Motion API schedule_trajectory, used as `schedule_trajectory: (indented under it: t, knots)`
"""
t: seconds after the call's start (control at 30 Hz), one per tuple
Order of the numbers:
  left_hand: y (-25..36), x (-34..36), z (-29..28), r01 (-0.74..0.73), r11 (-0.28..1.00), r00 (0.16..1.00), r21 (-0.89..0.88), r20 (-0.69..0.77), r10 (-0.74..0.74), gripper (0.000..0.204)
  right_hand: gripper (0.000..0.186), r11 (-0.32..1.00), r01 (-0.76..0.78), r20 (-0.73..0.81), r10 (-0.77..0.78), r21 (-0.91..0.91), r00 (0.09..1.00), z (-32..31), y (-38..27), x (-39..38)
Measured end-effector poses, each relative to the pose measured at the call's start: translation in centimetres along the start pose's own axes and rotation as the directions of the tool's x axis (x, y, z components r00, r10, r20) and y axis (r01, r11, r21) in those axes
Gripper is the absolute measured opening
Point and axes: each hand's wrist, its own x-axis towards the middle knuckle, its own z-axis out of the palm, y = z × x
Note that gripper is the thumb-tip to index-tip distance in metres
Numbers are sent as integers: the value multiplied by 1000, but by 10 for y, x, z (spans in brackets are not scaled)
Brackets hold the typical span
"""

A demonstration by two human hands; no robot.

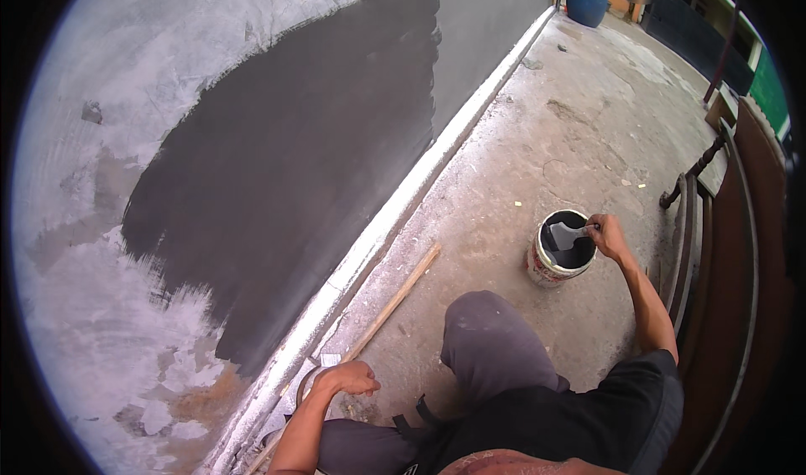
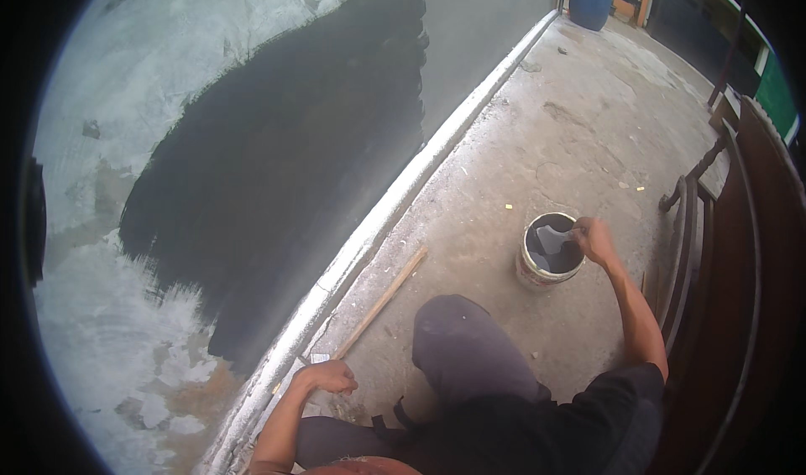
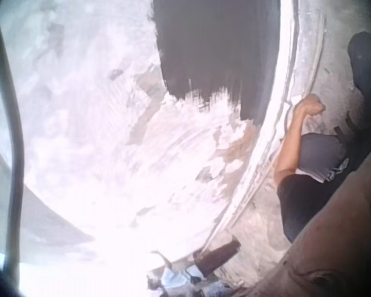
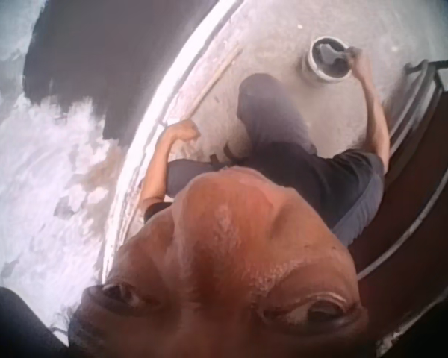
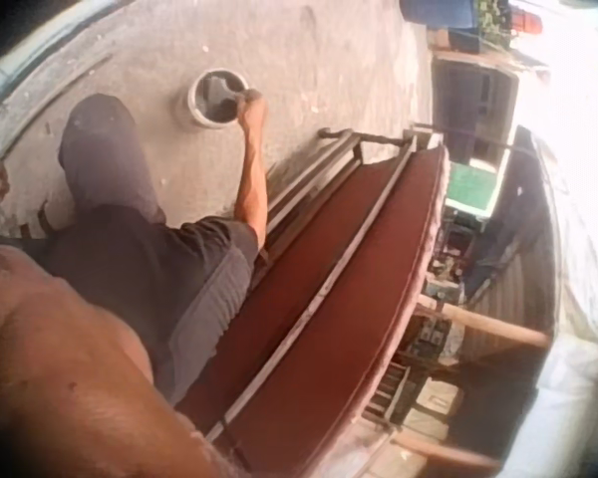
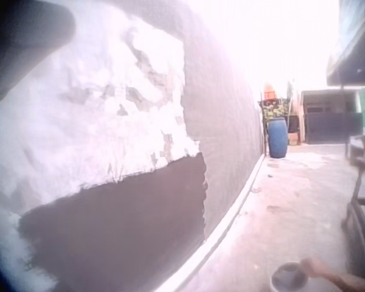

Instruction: The person paints a curved concrete wall with dark gray paint using a brush. They repeatedly dip the brush into a paint can and apply paint in broad strokes, gradually covering the unpainted surface.

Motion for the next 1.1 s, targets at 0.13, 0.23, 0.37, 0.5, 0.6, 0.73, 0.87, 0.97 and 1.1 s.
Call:
schedule_trajectory:
  t: [0.13,0.23,0.37,0.5,0.6,0.73,0.87,0.97,1.1]
  knots:
    - [0,0,-1,-2,1000,1000,-1,-9,2,35,7,924,226,-74,-260,-309,963,0,18,6]
    - [5,-6,-5,-1,1000,1000,14,-20,2,34,10,883,284,-40,-321,-374,946,-1,14,-7]
    - [-1,-7,4,24,998,1000,63,-22,-22,34,9,876,183,-12,-210,-445,978,-1,10,-16]
    - [-1,-5,6,36,999,998,28,-49,-35,33,12,945,69,-18,-79,-320,997,-22,-18,-21]
    - [2,0,0,69,997,997,33,-31,-68,30,14,992,-2,101,15,-123,995,-21,-16,-22]
    - [-4,8,-4,61,998,997,12,-42,-61,29,16,975,-194,237,164,110,958,-16,-16,-18]
    - [-11,16,-2,34,999,999,-1,-23,-34,30,16,982,-130,113,115,138,987,-10,-1,-17]
    - [-18,21,0,20,1000,1000,14,-4,-20,30,15,984,126,-196,-149,-128,969,0,17,-16]
    - [-6,14,-3,44,999,999,26,6,-44,32,15,993,-105,-285,87,-49,955,-32,0,-20]
